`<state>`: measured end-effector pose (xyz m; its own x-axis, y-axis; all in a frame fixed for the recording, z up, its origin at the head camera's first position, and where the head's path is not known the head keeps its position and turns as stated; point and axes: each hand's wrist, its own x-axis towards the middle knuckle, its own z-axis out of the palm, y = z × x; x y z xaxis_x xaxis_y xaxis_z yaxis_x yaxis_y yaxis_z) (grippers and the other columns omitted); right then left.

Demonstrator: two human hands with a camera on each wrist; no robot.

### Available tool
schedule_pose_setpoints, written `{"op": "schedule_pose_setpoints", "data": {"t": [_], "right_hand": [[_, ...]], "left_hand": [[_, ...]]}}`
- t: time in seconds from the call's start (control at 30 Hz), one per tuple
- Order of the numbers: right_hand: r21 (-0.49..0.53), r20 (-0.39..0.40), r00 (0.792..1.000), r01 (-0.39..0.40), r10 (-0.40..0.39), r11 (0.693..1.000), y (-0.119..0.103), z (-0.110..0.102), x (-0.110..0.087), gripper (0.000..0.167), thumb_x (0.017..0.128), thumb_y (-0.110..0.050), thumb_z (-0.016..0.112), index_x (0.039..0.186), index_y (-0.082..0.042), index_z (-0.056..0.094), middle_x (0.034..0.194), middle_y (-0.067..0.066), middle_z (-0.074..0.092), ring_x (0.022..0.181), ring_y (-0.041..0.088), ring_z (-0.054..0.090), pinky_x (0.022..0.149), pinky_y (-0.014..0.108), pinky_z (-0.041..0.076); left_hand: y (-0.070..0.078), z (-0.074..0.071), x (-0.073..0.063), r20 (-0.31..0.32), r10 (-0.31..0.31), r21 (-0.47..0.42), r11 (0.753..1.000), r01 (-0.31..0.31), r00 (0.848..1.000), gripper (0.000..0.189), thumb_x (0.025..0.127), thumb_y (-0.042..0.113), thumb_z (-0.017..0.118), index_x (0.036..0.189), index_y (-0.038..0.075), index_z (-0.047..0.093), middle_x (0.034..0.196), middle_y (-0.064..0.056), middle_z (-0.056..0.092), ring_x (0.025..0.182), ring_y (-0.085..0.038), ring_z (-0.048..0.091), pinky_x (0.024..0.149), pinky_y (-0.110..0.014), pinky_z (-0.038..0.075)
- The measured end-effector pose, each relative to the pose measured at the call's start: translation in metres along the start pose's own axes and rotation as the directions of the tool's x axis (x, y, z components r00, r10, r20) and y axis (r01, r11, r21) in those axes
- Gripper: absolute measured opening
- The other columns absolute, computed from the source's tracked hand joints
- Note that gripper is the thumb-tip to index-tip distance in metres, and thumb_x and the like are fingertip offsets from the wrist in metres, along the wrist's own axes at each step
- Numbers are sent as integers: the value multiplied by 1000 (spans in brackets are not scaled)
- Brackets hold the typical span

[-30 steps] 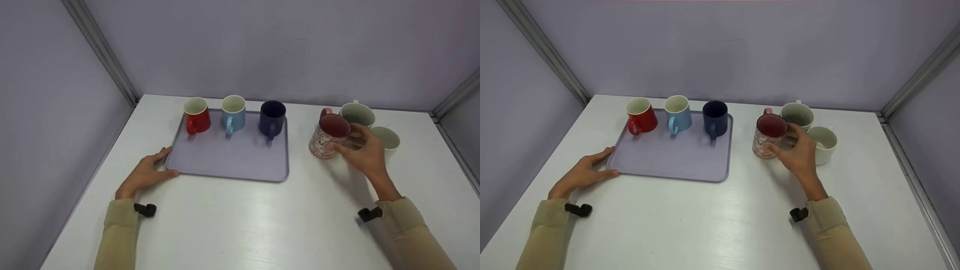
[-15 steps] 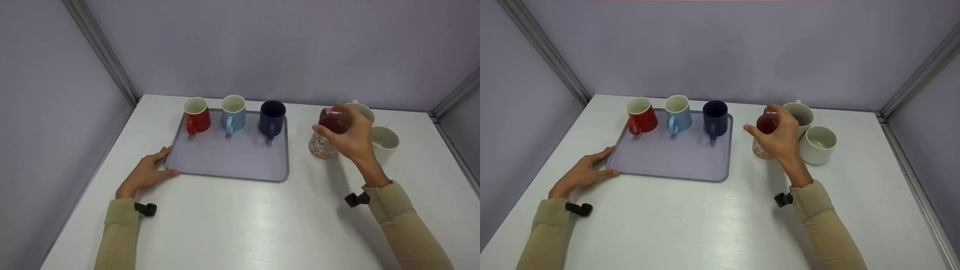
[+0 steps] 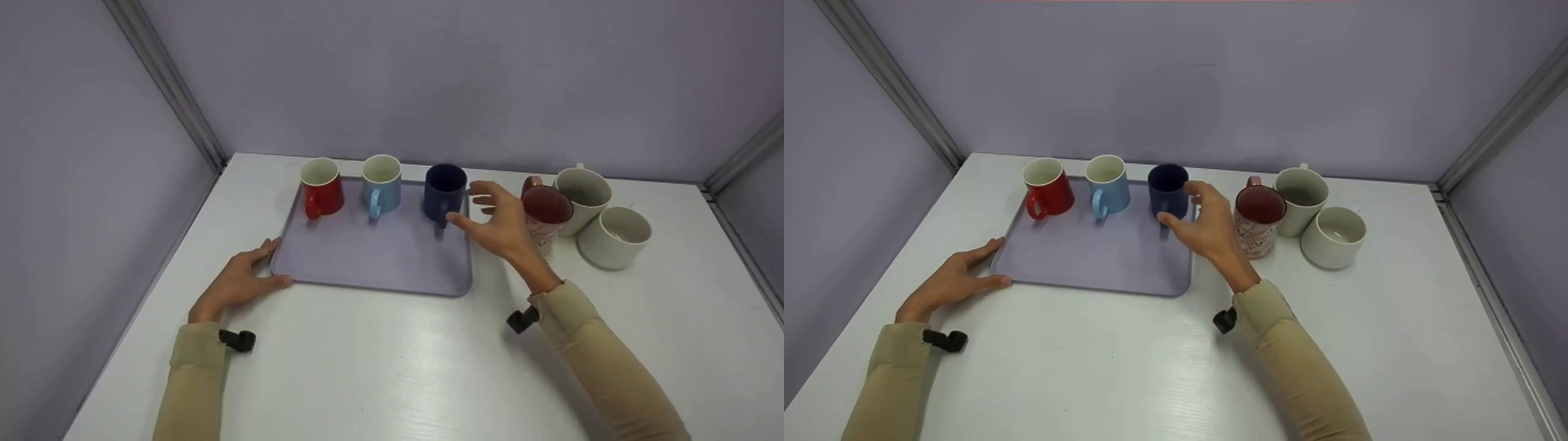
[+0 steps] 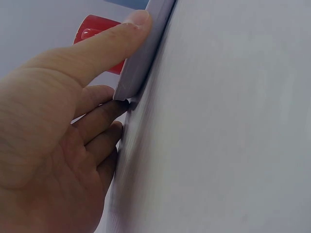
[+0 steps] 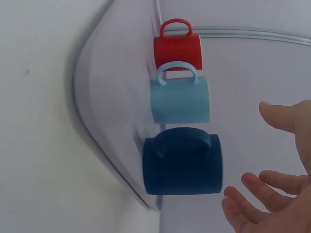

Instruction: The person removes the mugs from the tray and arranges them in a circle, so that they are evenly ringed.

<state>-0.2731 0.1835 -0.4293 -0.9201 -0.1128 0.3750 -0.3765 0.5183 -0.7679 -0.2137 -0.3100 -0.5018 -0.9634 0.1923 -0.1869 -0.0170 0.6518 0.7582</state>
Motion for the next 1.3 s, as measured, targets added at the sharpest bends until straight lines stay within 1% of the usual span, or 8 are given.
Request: {"op": "schedule_pose_setpoints", "data": {"t": [0.23,0.43,0.53,0.67,0.77,0.93,1.03,1.3], "right_hand": [[52,79,987,-147,143,988,16,36,-3,54,87,-18,89,131,3,66,128,22,71,117,43,71,103,52,60],[92,118,968,-233,222,968,24,52,-4,51,90,-20,85,133,0,68,128,21,71,114,39,74,102,48,61],[105,132,959,-267,253,958,27,57,-4,47,93,-22,82,133,-1,69,127,20,72,113,36,76,101,46,62],[162,155,952,-286,262,944,27,63,-4,38,99,-23,75,129,0,70,124,20,72,109,34,77,90,36,62],[227,171,946,-310,275,923,26,67,-4,33,103,-25,70,125,0,69,120,19,72,104,33,77,84,31,62],[342,180,932,-360,316,868,23,72,-2,35,112,-27,57,125,4,67,122,24,73,108,36,76,92,40,65],[378,178,926,-377,333,846,22,73,1,36,115,-25,52,124,6,68,122,25,75,111,39,75,95,43,64],[448,186,919,-395,349,802,25,70,0,32,114,-21,53,116,6,69,114,19,78,113,43,73,98,47,63]], "left_hand": [[1,-1,0,-5,13,23,1000,-13,1000,105,88,54,85,169,15,32,177,-16,22,166,-39,13,134,-61,14],[-1,-1,0,-6,39,-1,999,-39,999,103,89,51,86,168,13,33,176,-16,23,166,-39,13,134,-61,13],[0,0,0,-8,33,-6,999,-33,999,103,88,52,86,168,15,33,176,-14,23,166,-37,13,135,-60,13],[0,0,0,-10,28,-2,1000,-28,1000,103,88,52,86,169,16,33,176,-14,24,166,-37,13,134,-61,13],[1,0,-1,-12,32,3,999,-32,999,103,89,52,86,169,15,33,176,-15,24,166,-39,13,134,-62,13],[1,-1,-1,-13,28,10,1000,-28,1000,103,88,53,85,169,16,33,176,-16,23,166,-40,13,134,-62,13],[0,-1,-1,-14,22,8,1000,-21,1000,104,88,54,86,169,16,33,176,-16,23,166,-40,13,134,-63,14],[-2,0,1,-14,19,5,1000,-19,1000,105,87,53,87,169,15,33,176,-14,24,166,-38,14,134,-60,15]]}}
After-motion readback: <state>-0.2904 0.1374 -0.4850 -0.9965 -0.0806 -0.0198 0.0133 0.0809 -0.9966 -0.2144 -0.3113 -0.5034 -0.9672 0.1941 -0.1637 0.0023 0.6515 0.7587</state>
